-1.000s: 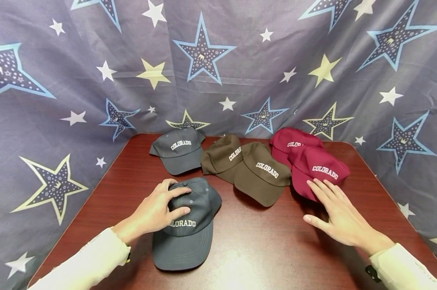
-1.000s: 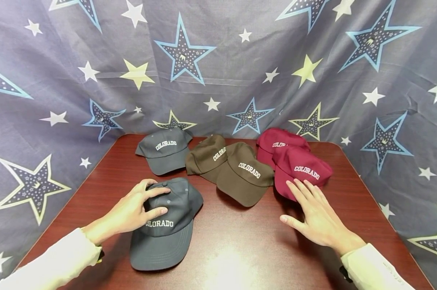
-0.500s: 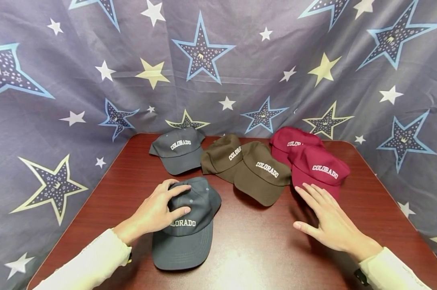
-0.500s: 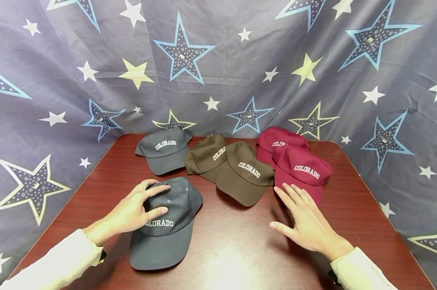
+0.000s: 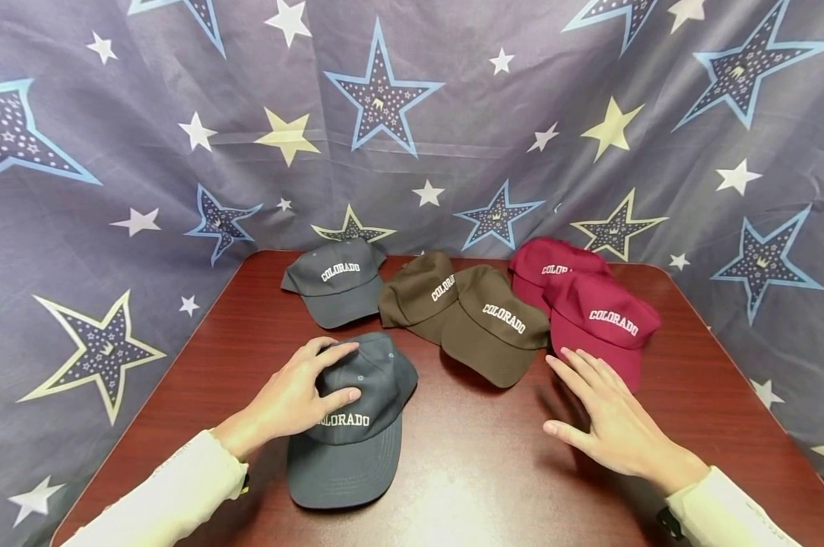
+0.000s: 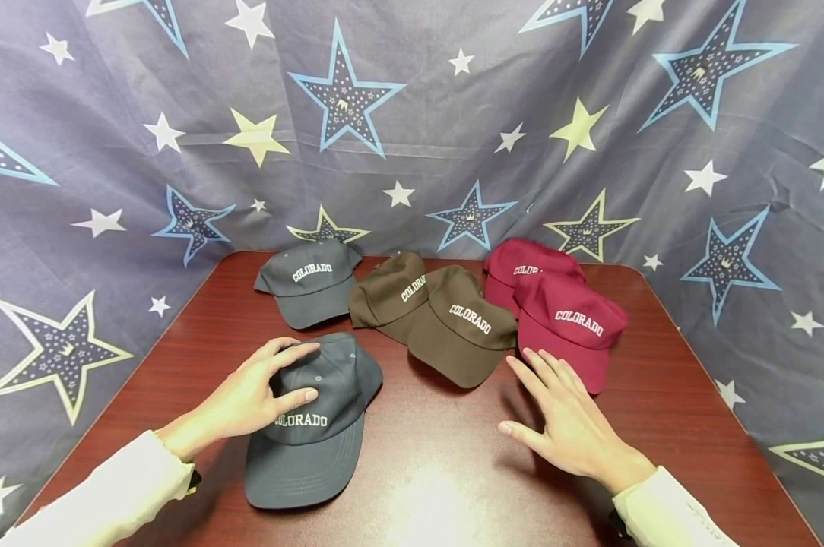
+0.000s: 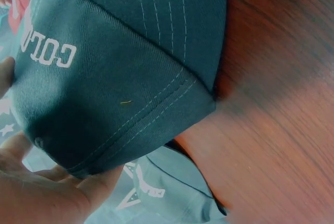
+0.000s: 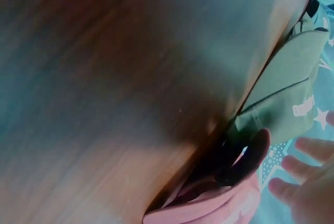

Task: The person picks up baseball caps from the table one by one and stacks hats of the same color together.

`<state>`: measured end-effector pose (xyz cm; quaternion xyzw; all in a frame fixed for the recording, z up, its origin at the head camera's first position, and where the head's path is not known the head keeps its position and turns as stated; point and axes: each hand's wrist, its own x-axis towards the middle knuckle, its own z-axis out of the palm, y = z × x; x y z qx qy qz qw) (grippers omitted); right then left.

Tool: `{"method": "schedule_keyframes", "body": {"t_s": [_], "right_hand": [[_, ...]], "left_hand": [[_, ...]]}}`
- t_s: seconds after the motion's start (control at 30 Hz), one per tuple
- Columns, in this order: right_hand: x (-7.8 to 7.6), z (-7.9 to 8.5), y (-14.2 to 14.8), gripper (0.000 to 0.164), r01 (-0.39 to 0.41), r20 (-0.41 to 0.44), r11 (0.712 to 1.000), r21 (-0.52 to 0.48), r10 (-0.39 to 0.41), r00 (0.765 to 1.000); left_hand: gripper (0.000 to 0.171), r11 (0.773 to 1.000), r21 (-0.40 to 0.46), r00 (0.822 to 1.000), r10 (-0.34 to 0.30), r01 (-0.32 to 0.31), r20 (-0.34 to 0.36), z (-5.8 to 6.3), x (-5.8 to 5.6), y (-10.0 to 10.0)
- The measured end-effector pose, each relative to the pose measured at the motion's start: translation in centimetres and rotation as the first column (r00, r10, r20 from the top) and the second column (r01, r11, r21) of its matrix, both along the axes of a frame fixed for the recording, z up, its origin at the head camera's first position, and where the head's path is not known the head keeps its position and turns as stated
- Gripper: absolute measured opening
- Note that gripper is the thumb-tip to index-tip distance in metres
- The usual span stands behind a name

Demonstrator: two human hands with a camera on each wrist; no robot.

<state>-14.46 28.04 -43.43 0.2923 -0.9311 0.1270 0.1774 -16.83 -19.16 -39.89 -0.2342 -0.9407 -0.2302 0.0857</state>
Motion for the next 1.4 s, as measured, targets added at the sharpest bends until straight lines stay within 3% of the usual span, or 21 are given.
{"method": "schedule_keyframes", "body": {"t_s": [0.63,1.13,1.4], "right_hand": [[0.1,-0.2,-1.0,0.09,-0.013,0.019,1.0,0.008,0.013,1.0],[0.3,-0.4,-1.4,0.089,-0.022,0.019,1.0,0.009,0.022,1.0],[0.4,-0.4,-1.6,0.09,-0.023,0.019,1.0,0.004,0.023,1.0]], "left_hand": [[0.073,0.999,0.024,1.0,0.029,-0.029,0.001,0.4,-0.8,-0.1],[0.057,0.99,0.116,0.99,0.094,-0.083,-0.101,0.7,-4.5,-1.8],[0.058,0.979,0.116,0.981,0.179,-0.169,-0.076,1.5,-7.1,-2.1]]}}
